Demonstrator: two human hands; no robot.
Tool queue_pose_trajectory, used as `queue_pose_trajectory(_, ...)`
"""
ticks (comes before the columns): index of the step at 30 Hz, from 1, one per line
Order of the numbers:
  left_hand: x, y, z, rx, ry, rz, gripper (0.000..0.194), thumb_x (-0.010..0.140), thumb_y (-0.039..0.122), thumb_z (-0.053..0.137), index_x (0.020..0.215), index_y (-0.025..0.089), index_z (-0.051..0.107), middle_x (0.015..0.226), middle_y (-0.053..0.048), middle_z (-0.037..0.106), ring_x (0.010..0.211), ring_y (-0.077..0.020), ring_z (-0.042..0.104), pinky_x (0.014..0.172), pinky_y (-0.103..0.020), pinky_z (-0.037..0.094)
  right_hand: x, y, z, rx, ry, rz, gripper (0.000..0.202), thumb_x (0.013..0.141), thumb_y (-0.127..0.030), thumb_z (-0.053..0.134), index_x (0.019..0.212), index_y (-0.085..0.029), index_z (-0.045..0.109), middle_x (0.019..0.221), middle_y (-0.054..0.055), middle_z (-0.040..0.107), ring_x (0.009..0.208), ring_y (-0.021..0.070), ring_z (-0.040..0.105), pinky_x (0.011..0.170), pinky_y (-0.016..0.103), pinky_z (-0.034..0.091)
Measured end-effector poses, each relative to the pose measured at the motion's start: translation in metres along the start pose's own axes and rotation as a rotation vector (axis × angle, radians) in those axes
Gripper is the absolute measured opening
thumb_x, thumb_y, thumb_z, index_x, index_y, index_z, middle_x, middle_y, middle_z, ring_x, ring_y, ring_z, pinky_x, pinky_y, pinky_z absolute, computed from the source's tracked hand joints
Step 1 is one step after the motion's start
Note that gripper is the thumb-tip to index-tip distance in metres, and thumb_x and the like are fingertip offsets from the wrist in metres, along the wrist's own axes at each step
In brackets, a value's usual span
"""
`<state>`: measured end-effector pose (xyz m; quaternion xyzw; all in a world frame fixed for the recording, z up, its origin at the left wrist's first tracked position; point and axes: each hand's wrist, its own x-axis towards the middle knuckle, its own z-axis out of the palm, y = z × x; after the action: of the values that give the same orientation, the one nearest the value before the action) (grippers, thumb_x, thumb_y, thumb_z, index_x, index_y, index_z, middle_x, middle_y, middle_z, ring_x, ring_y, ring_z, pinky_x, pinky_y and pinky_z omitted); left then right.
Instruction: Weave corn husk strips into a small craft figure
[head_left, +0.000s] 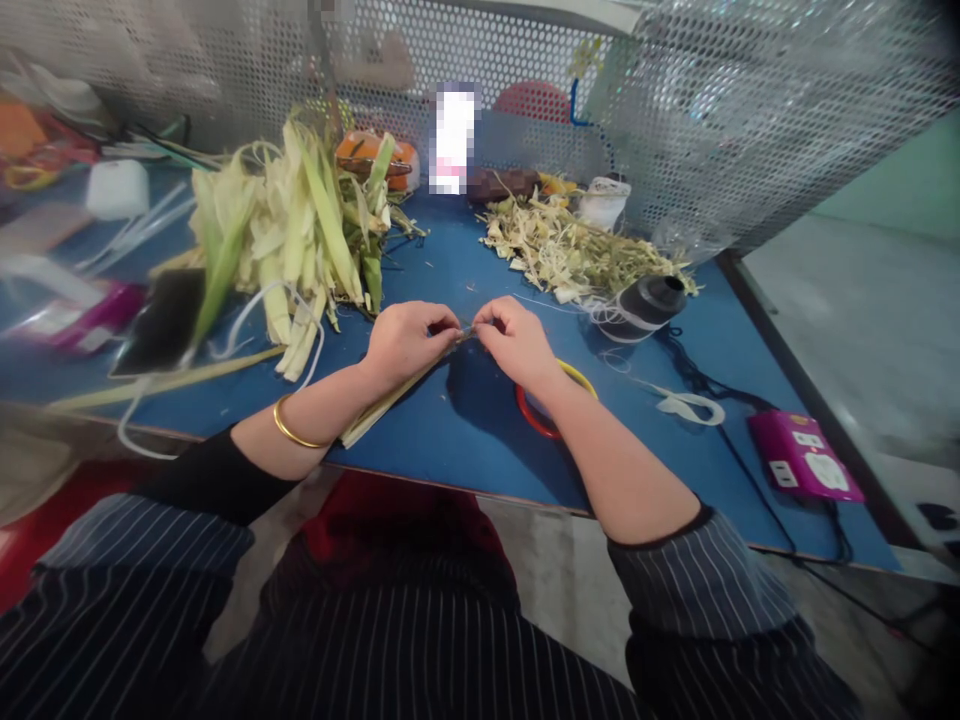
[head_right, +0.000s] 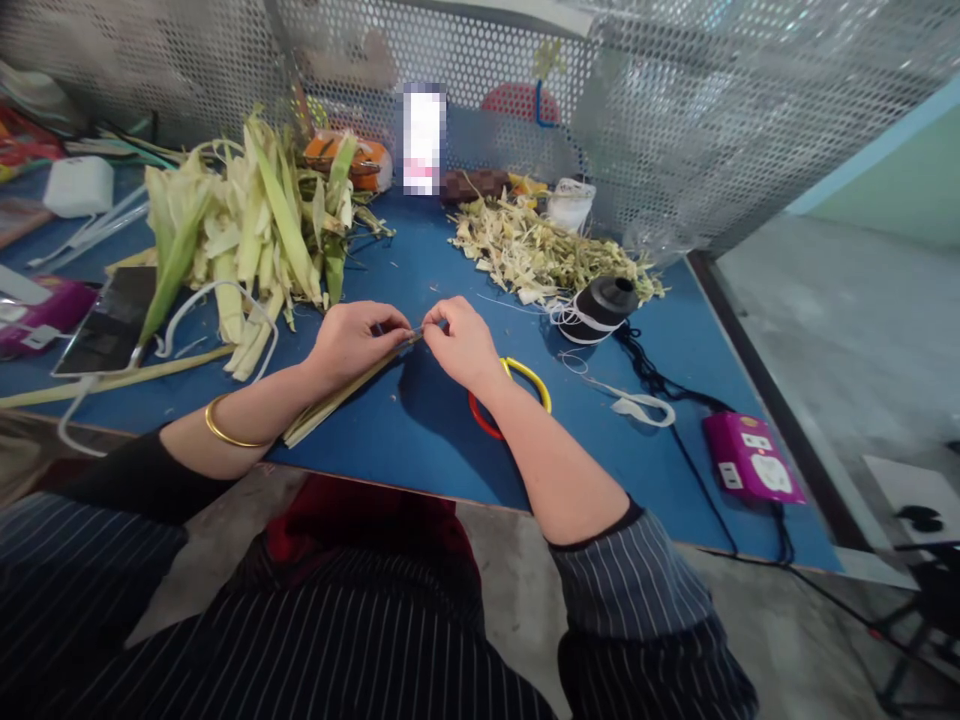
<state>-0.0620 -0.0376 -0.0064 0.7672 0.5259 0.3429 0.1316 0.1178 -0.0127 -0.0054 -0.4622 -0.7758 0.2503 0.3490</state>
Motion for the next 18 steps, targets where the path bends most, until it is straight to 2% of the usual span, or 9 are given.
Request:
queue_pose_trajectory(4,0.005,-0.006,-0.005,-0.119,-0.13,-0.059,0.022,0.081,0.032,0.056,0.081,0.019,0.075,0.076,-0.001,0.072,0.07,-0.0151,0.06,0.065,-0.026,0.042,-0.003,-0.006,-0.004,-0.092,-0.023,-0.055,0.008,0.073,-0.014,0.051,0.07,-0.018,0.057,0.083,0.002,0.054,0.063,0.0105,0.046,0.064,0.027,0.038)
queue_pose_trajectory(7,0.009,-0.012,-0.009,-0.149,-0.173,-0.148,0.025,0.081,0.034,0.056,0.076,0.017,0.073,0.071,-0.002,0.07,0.065,-0.0151,0.059,0.062,-0.027,0.041,-0.004,-0.009,-0.007,-0.118,-0.044,-0.065,0.006,0.071,-0.014,0.052,0.067,-0.018,0.056,0.083,0.001,0.052,0.062,0.0106,0.045,0.062,0.028,0.036)
queue_pose_trajectory(9,0.01,-0.016,-0.009,-0.078,-0.136,-0.199,0.024,0.08,0.034,0.056,0.07,0.017,0.071,0.066,-0.003,0.068,0.062,-0.0152,0.056,0.061,-0.028,0.04,-0.004,-0.01,-0.01,-0.122,-0.085,-0.082,0.006,0.07,-0.015,0.053,0.066,-0.018,0.055,0.083,0.002,0.052,0.063,0.0112,0.045,0.062,0.028,0.036)
queue_pose_trajectory(11,0.011,-0.019,-0.007,0.044,-0.061,-0.227,0.021,0.079,0.03,0.058,0.065,0.018,0.068,0.062,-0.003,0.065,0.06,-0.0157,0.054,0.06,-0.029,0.039,-0.004,-0.011,-0.011,-0.119,-0.182,-0.107,0.007,0.068,-0.014,0.053,0.063,-0.018,0.053,0.082,0.002,0.052,0.065,0.0124,0.046,0.063,0.029,0.036)
queue_pose_trajectory(14,0.01,-0.022,-0.002,0.162,0.014,-0.197,0.018,0.078,0.026,0.058,0.063,0.019,0.064,0.064,-0.004,0.064,0.061,-0.0169,0.053,0.062,-0.03,0.039,-0.003,-0.011,-0.011,-0.098,-0.309,-0.143,0.01,0.068,-0.013,0.051,0.06,-0.019,0.05,0.079,0.002,0.051,0.07,0.0144,0.047,0.067,0.03,0.037)
queue_pose_trajectory(16,0.008,-0.024,0.001,0.187,0.028,-0.176,0.019,0.079,0.026,0.057,0.062,0.019,0.062,0.065,-0.005,0.064,0.062,-0.0174,0.053,0.062,-0.03,0.039,-0.004,-0.011,-0.009,-0.031,-0.302,-0.151,0.01,0.068,-0.012,0.05,0.061,-0.019,0.05,0.081,0.003,0.054,0.072,0.0146,0.049,0.07,0.031,0.039)
queue_pose_trajectory(18,0.008,-0.025,0.003,0.191,0.03,-0.184,0.019,0.08,0.026,0.056,0.063,0.019,0.062,0.065,-0.005,0.064,0.062,-0.0176,0.053,0.062,-0.03,0.04,-0.005,-0.011,-0.006,0.106,-0.265,-0.126,0.009,0.07,-0.012,0.049,0.064,-0.019,0.05,0.093,0.004,0.059,0.072,0.0131,0.051,0.07,0.03,0.041)
